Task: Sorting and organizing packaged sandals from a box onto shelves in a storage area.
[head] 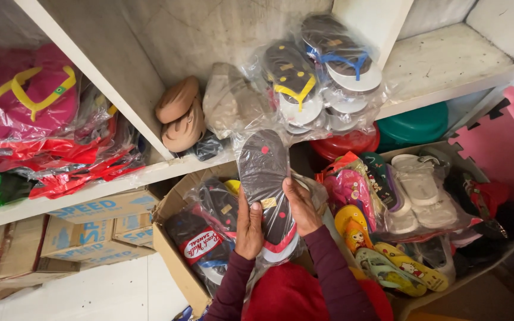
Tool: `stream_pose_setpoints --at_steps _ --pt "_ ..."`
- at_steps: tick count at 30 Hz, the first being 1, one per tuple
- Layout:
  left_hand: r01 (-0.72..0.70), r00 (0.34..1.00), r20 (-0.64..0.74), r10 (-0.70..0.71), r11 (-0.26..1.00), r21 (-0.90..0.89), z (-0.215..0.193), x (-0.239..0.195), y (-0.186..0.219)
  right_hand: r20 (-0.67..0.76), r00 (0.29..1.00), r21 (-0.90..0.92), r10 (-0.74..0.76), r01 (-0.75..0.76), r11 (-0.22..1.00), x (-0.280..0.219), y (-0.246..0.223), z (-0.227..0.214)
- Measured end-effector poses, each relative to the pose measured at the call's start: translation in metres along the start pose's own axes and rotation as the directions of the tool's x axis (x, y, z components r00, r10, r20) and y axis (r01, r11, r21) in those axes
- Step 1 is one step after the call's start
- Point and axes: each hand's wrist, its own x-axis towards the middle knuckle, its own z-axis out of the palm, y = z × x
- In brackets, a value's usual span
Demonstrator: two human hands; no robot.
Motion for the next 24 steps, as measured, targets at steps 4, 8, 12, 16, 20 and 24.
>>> stream_pose_setpoints --at_steps 4,8,12,16,20,24 --pt "0.021 1.000 -0.007 -0.021 1.000 -0.019 0.002 -0.002 -0.003 -0.013 1.000 -0.051 -0.006 0.005 0.999 -0.003 -0.010 0.003" --pt "0.011 1.000 -0.008 -0.011 0.999 -0.030 0.003 -0.003 0.004 -0.043 0.999 -0.073 0.028 -0.031 0.997 -0.002 -0.006 0.002" --pt "0.025 1.000 -0.008 -0.025 0.998 -0.059 0.003 -0.004 0.006 -0.061 0.997 -0.026 0.050 -0.052 0.998 -0.002 -0.006 0.004" --pt "0.020 1.000 -0.010 -0.020 0.999 -0.029 0.003 -0.006 0.005 -0.036 0.999 -0.005 0.037 -0.037 0.999 -0.003 -0.007 0.004" --pt "0.024 1.000 -0.012 -0.024 0.999 -0.029 0.004 -0.007 0.003 -0.052 0.998 -0.051 0.042 -0.044 0.998 -0.002 -0.006 0.002" --pt "0.010 1.000 -0.010 -0.010 1.000 0.029 0.003 -0.008 0.000 -0.038 0.998 -0.002 0.044 -0.044 0.999 -0.003 -0.008 0.002"
